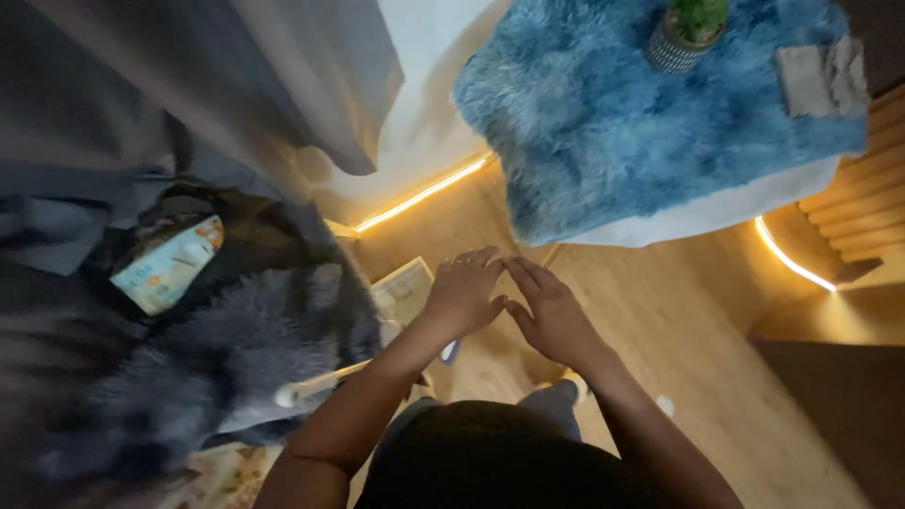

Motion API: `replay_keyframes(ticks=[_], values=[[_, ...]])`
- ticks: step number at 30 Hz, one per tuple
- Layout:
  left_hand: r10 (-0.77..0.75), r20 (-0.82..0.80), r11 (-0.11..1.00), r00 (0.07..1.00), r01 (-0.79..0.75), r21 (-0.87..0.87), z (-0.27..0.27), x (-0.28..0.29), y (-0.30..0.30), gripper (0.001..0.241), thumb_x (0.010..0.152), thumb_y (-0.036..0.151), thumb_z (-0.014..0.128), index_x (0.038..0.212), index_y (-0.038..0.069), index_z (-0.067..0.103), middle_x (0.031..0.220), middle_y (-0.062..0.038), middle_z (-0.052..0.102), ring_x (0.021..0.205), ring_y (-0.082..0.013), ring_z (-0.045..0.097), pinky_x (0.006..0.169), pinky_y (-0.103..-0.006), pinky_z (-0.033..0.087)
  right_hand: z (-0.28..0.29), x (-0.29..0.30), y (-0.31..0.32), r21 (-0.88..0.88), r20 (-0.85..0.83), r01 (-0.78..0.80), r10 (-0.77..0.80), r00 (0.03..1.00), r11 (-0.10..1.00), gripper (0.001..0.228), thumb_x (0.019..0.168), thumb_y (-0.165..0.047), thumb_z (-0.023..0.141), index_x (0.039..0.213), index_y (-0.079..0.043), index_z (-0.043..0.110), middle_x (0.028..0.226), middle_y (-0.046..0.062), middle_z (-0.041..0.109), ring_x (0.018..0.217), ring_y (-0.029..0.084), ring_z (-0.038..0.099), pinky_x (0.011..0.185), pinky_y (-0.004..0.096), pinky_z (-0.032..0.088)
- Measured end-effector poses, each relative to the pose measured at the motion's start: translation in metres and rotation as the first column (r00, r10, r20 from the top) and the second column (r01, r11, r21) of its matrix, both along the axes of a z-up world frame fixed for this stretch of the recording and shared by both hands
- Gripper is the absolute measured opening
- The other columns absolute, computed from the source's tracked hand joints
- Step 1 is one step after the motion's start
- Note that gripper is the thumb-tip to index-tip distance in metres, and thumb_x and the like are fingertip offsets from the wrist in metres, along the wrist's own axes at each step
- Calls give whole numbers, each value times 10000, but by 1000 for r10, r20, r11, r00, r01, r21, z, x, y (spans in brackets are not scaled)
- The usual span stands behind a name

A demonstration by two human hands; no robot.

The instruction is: The person sweeps the wooden floor with a broom and dustpan, collecting debris. They then pick up a white cloth from the floor, place it on a cabinet, and fold a grey blanket on a nearby table before resuming sweeping.

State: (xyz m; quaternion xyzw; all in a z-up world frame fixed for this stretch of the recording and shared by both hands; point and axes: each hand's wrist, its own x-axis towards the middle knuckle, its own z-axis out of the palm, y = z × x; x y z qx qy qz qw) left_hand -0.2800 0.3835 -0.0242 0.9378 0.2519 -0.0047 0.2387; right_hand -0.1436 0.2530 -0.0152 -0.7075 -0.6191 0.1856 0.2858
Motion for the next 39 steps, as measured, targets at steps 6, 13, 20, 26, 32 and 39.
replay_keyframes(ticks=[6, 13, 20, 26, 32, 39], values=[[-47, 93, 999, 995, 48, -6, -15, -39, 35, 687, 816, 349, 752, 1387, 43, 524, 1474, -147, 521, 1308, -369, 521, 1025, -545, 427, -10, -38, 36, -7, 10, 38, -38, 999, 999, 638, 907, -199, 686, 1484, -52, 457, 1488, 213, 504, 1352, 428, 489, 1078, 479, 434], [-12, 116, 999, 993, 17, -35, -39, -75, 103, 598, 853, 372, 746, 1317, 41, 563, 1400, -156, 568, 1258, -390, 554, 1003, -528, 458, -17, -70, 110, -139, -36, -26, 21, 999, 990, 633, 910, -185, 665, 1498, -112, 442, 1513, 182, 497, 1353, 411, 499, 1065, 463, 456], [188, -141, 965, 972, -210, -159, -140, -175, 191, 616, 850, 431, 720, 1380, 164, 558, 1407, -139, 556, 1269, -384, 542, 1030, -511, 449, -75, -141, 182, -232, -93, -286, 271, 958, 930, 748, 906, -183, 662, 1576, -130, 335, 1529, 221, 447, 1366, 432, 464, 1089, 494, 415], [411, -429, 886, 805, -464, -21, -191, -266, 215, 735, 823, 570, 732, 1424, 181, 568, 1476, -128, 536, 1382, -382, 511, 1124, -551, 422, -127, -192, 209, -411, -171, -410, 373, 912, 814, 746, 921, -287, 672, 1573, -135, 343, 1524, 212, 474, 1365, 401, 489, 1102, 483, 421], [644, -471, 723, 603, -680, 118, -203, -321, 183, 1177, 629, 594, 897, 1583, 243, 303, 1721, -136, 69, 1516, -399, 225, 1101, -651, 302, -209, -198, 221, -486, -377, -505, 350, 857, 713, 702, 921, -380, 705, 1514, -114, 443, 1483, 169, 552, 1349, 341, 536, 1087, 451, 439], [704, -381, 709, 599, -567, 420, -225, -359, 198, 934, 761, 434, 782, 1563, 207, 363, 1601, -105, 305, 1431, -377, 318, 1118, -727, 117, -221, -187, 221, -554, -574, -450, 69, 816, 700, 586, 907, -300, 710, 1435, -105, 545, 1351, 106, 675, 1204, 248, 677, 945, 419, 554]])
